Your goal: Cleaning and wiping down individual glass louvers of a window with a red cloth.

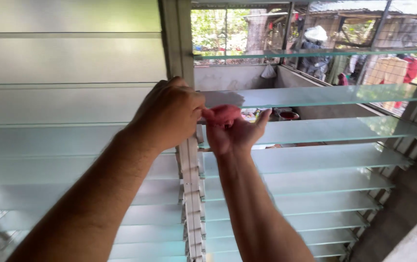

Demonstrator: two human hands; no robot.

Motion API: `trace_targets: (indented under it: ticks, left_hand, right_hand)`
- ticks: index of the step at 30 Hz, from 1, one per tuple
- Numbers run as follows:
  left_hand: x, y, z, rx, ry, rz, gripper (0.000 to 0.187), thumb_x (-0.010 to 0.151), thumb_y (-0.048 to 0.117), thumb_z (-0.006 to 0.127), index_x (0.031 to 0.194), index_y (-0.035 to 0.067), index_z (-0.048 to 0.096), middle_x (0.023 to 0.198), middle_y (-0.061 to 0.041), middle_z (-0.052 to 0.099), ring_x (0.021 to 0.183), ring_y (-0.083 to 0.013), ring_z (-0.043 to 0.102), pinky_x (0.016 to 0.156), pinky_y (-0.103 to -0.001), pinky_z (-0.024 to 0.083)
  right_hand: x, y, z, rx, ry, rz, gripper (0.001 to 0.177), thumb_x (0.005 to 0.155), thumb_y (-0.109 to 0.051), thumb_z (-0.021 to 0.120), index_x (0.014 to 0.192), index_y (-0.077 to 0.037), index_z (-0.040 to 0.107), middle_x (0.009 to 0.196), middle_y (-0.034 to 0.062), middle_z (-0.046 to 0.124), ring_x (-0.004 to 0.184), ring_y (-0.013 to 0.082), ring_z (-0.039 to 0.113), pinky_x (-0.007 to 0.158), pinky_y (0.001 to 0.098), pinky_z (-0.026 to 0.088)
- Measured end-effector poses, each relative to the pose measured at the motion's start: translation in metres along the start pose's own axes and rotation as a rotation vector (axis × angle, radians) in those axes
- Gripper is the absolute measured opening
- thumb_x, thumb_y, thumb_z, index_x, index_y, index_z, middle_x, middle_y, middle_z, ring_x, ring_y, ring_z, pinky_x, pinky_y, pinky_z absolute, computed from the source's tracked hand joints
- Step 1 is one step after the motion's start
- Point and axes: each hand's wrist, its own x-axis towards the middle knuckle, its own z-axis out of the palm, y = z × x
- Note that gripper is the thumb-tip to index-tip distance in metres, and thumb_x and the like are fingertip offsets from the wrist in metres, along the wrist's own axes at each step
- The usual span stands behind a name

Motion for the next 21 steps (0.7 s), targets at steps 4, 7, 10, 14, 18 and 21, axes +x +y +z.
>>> trace_targets:
  ticks: [4,7,10,14,18,21]
  left_hand:
    - [0.002,0.007,-0.001,0.004,0.025,-0.063,0.008,0.083,0.010,0.069,0.075,0.007,0.071,0.081,-0.011,0.071,0.089,-0.0324,0.065,0.080,-0.046,0.053]
    - [0.006,0.009,-0.003,0.067,0.018,-0.086,0.008,0.080,0.011,0.070,0.073,0.008,0.071,0.077,-0.013,0.069,0.086,-0.0342,0.064,0.079,-0.048,0.052]
    - [0.003,0.009,-0.001,0.071,-0.015,-0.078,0.004,0.076,0.010,0.070,0.074,0.007,0.071,0.076,-0.013,0.070,0.087,-0.0338,0.065,0.081,-0.047,0.053]
    - [0.006,0.011,-0.002,0.072,-0.024,-0.107,0.006,0.080,0.008,0.070,0.074,0.008,0.071,0.077,-0.013,0.070,0.086,-0.0333,0.065,0.079,-0.047,0.052]
    - [0.008,0.014,-0.006,0.085,-0.041,-0.144,0.007,0.080,0.008,0.070,0.072,0.008,0.070,0.076,-0.014,0.069,0.083,-0.0340,0.064,0.076,-0.047,0.052]
    - [0.009,0.012,-0.004,0.101,-0.070,-0.096,0.011,0.081,0.009,0.070,0.070,0.007,0.069,0.076,-0.013,0.070,0.087,-0.0328,0.065,0.079,-0.047,0.053]
  right_hand:
    - [0.016,0.015,-0.006,-0.010,0.011,-0.005,0.096,0.086,-0.082,0.038,0.122,0.005,0.055,0.113,0.0215,0.063,0.103,0.0349,0.061,0.098,0.0468,0.050]
    - [0.003,0.003,-0.024,0.032,-0.382,0.144,0.095,0.092,-0.083,0.037,0.130,0.003,0.051,0.120,0.0200,0.062,0.109,0.0337,0.060,0.101,0.0431,0.051]
    - [-0.044,0.009,0.016,0.045,-0.360,0.157,0.096,0.092,-0.083,0.040,0.139,0.000,0.049,0.132,0.0172,0.059,0.117,0.0330,0.059,0.104,0.0448,0.049]
    - [-0.029,0.014,0.035,-0.072,0.073,0.000,0.103,0.085,-0.085,0.041,0.145,-0.001,0.043,0.139,0.0149,0.055,0.123,0.0333,0.053,0.107,0.0493,0.044]
    - [-0.018,0.016,0.032,-0.055,0.091,-0.029,0.101,0.083,-0.082,0.033,0.141,0.000,0.045,0.138,0.0194,0.056,0.123,0.0377,0.055,0.104,0.0521,0.045]
    - [0.041,0.012,-0.026,0.002,-0.080,0.031,0.082,0.096,-0.068,0.033,0.140,0.000,0.043,0.139,0.0226,0.051,0.126,0.0409,0.052,0.109,0.0543,0.043]
